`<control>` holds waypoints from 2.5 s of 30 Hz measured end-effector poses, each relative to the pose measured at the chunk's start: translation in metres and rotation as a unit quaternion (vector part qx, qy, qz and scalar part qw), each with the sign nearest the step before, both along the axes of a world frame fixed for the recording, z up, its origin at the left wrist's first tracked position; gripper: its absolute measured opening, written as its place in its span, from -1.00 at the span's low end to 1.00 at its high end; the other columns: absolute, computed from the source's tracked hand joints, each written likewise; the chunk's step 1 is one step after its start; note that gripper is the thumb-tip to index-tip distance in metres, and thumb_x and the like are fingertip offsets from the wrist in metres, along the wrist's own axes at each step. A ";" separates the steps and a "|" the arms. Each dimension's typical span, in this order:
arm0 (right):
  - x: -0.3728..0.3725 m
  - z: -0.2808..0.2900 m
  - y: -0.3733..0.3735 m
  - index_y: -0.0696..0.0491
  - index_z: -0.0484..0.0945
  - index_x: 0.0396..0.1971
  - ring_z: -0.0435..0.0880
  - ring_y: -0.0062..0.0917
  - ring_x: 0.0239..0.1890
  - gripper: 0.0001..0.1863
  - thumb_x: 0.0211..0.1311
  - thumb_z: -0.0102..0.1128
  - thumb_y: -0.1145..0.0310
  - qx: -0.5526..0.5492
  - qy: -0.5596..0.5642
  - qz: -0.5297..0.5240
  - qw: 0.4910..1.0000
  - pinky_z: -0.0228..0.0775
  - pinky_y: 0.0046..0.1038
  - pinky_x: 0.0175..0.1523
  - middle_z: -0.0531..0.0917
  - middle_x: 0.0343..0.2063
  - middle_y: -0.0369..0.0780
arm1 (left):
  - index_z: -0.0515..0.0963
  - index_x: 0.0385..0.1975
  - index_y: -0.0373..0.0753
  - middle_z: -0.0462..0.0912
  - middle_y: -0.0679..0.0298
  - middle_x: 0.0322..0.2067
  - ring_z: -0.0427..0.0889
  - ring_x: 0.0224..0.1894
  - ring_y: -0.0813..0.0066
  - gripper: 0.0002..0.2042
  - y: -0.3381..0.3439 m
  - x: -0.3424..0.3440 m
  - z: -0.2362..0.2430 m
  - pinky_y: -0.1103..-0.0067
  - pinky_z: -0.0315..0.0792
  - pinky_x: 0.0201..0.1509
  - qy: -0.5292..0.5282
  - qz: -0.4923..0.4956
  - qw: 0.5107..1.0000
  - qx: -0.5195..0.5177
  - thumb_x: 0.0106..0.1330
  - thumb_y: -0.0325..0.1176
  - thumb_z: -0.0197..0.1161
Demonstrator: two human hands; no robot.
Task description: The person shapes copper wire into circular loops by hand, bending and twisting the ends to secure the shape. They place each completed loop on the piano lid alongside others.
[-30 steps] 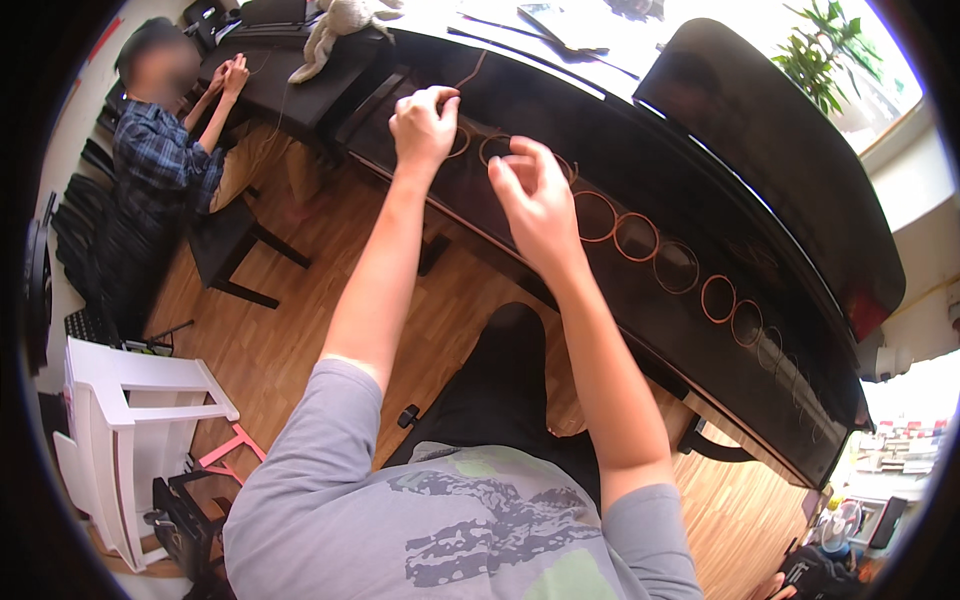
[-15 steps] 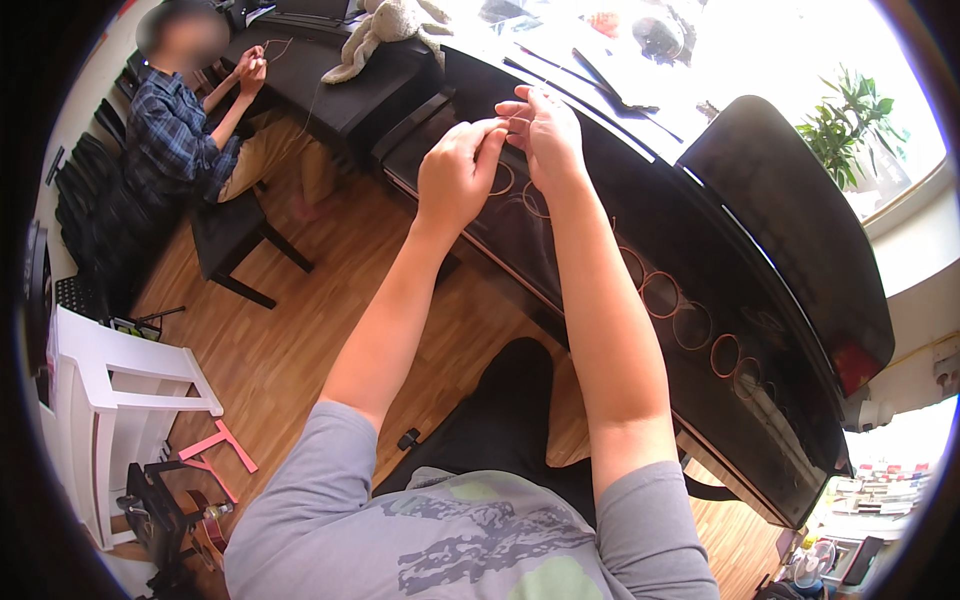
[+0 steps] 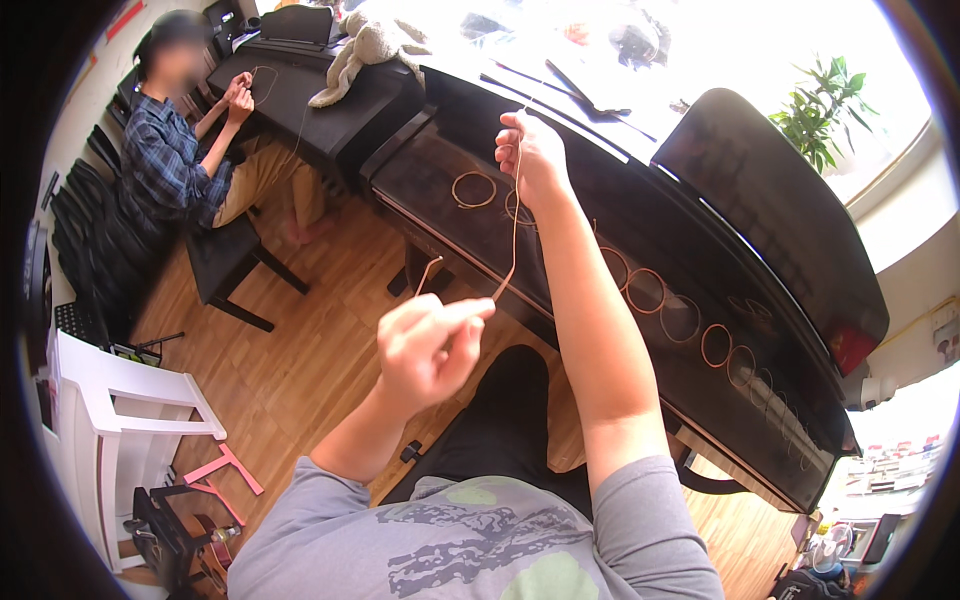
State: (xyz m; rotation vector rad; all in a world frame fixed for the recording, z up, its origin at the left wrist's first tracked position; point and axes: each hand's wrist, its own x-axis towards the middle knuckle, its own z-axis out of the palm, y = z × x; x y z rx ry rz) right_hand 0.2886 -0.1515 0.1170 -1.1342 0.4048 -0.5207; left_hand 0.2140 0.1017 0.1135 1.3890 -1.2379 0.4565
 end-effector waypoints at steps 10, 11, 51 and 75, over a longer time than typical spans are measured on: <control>-0.048 0.002 0.039 0.10 0.49 -0.56 0.37 -0.66 -0.68 -0.81 0.17 0.00 0.36 -0.099 0.012 0.009 0.995 0.17 -0.59 -0.55 0.42 -0.72 -0.36 | 0.68 -0.35 -0.22 0.34 0.44 -0.78 0.28 -0.78 0.60 -0.82 0.004 -0.045 0.009 0.64 0.18 -0.71 -0.041 -0.118 0.992 -0.028 0.00 -0.49 0.31; -0.051 0.003 0.045 0.09 0.49 -0.57 0.36 -0.66 -0.68 -0.82 0.16 -0.01 0.37 -0.105 0.008 0.018 0.994 0.16 -0.59 -0.55 0.41 -0.72 -0.36 | 0.69 -0.36 -0.22 0.30 0.46 -0.80 0.23 -0.80 0.63 -0.82 0.003 -0.047 0.008 0.65 0.13 -0.73 -0.040 -0.124 0.991 -0.040 0.00 -0.50 0.30; -0.007 0.028 -0.099 0.04 0.60 -0.12 0.64 -0.19 -0.13 -0.55 0.25 0.07 -0.02 -0.739 0.271 -0.282 0.549 0.41 -0.21 0.03 0.66 -0.21 -0.04 | 0.46 -0.24 -0.26 0.12 0.55 -0.72 0.01 -0.74 0.78 -0.80 -0.152 0.105 -0.003 0.73 -0.08 -0.71 0.660 -0.317 0.679 -0.053 0.45 -0.27 -0.02; -0.202 0.003 0.084 0.15 0.54 -0.05 0.59 -0.66 -0.35 -0.68 0.21 0.23 0.37 -0.302 0.064 0.093 0.947 0.44 -0.59 -0.20 0.65 -0.36 -0.25 | 0.53 -0.11 -0.33 0.32 0.59 -0.66 0.17 -0.66 0.90 -0.73 -0.043 -0.024 -0.029 0.81 -0.02 -0.61 0.562 -0.355 0.732 0.147 0.43 -0.24 0.07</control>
